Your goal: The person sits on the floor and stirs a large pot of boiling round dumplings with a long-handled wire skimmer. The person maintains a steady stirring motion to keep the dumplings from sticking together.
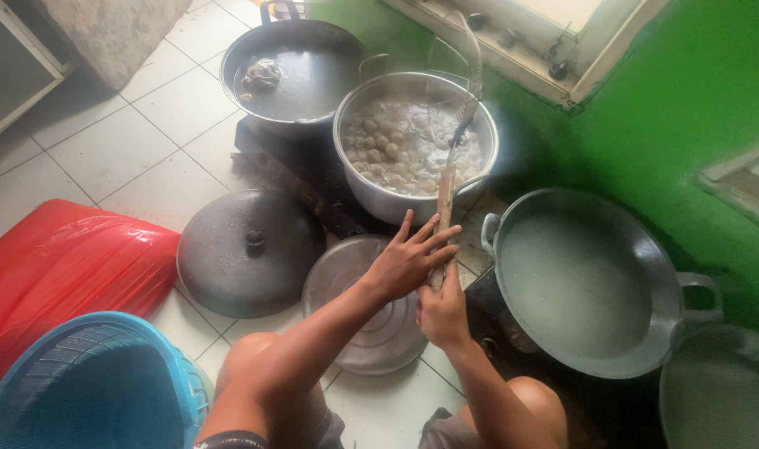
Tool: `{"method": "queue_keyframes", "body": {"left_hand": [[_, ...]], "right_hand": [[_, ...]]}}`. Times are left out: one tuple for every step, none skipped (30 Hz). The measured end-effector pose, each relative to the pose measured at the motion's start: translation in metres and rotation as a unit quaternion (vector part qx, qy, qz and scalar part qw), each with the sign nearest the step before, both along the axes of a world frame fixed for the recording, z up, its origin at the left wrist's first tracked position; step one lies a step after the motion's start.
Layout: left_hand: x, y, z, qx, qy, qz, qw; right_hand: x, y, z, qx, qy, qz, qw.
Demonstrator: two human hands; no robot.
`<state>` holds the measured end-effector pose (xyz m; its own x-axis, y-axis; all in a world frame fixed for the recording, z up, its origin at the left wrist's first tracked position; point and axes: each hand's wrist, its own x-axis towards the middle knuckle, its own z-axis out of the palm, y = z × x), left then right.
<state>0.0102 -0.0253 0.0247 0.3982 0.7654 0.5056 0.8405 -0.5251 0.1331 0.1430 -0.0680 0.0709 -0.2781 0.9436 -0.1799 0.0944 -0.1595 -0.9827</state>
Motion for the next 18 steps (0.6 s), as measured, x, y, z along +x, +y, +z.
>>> {"method": "queue_keyframes", "body": {"left_hand": [[0.000, 0.003, -0.001, -0.008, 0.007, -0.005, 1.000], [0.000, 0.005, -0.002, -0.017, 0.014, -0.010, 1.000], [0.000, 0.006, -0.003, -0.025, 0.020, -0.015, 0.999], [0.001, 0.008, -0.004, -0.035, 0.024, -0.016, 0.999], [0.000, 0.010, -0.005, -0.046, 0.028, -0.016, 0.998], [0.001, 0.011, -0.007, -0.056, 0.032, -0.016, 0.998], [0.000, 0.012, -0.008, -0.063, 0.035, -0.018, 0.997], [0.000, 0.013, -0.010, -0.071, 0.039, -0.020, 0.997], [-0.001, 0.014, -0.012, -0.079, 0.042, -0.022, 0.996], [-0.002, 0.015, -0.014, -0.083, 0.047, -0.020, 0.995], [-0.002, 0.017, -0.016, -0.086, 0.051, -0.019, 0.995], [-0.003, 0.018, -0.018, -0.090, 0.056, -0.017, 0.994], [-0.004, 0.018, -0.020, -0.084, 0.061, -0.008, 0.995], [-0.005, 0.018, -0.022, -0.079, 0.065, 0.000, 0.995], [-0.006, 0.018, -0.023, -0.074, 0.070, 0.008, 0.995], [-0.006, 0.017, -0.023, -0.073, 0.069, 0.013, 0.995], [-0.007, 0.016, -0.023, -0.072, 0.067, 0.018, 0.995], [-0.008, 0.014, -0.022, -0.071, 0.066, 0.024, 0.995]], "right_hand": [[-0.001, 0.002, -0.001, -0.008, -0.003, -0.007, 1.000], [-0.002, 0.003, -0.003, -0.017, -0.007, -0.014, 1.000], [-0.003, 0.004, -0.005, -0.026, -0.012, -0.021, 0.999], [-0.003, 0.006, -0.007, -0.030, -0.009, -0.022, 0.999], [-0.003, 0.008, -0.009, -0.034, -0.006, -0.022, 0.999], [-0.003, 0.009, -0.012, -0.037, -0.003, -0.022, 0.999], [-0.003, 0.010, -0.014, -0.042, 0.001, -0.022, 0.999], [-0.004, 0.012, -0.017, -0.047, 0.005, -0.022, 0.999], [-0.005, 0.013, -0.020, -0.052, 0.009, -0.022, 0.998], [-0.004, 0.015, -0.023, -0.055, 0.014, -0.017, 0.998], [-0.004, 0.016, -0.025, -0.059, 0.019, -0.012, 0.998], [-0.004, 0.018, -0.027, -0.062, 0.024, -0.007, 0.998], [-0.005, 0.020, -0.029, -0.077, 0.041, 0.001, 0.996], [-0.004, 0.023, -0.030, -0.093, 0.058, 0.008, 0.994], [-0.004, 0.024, -0.031, -0.107, 0.075, 0.015, 0.991], [-0.004, 0.024, -0.031, -0.104, 0.082, 0.023, 0.991], [-0.004, 0.024, -0.031, -0.099, 0.090, 0.031, 0.990], [-0.004, 0.024, -0.030, -0.095, 0.099, 0.040, 0.990]]}}
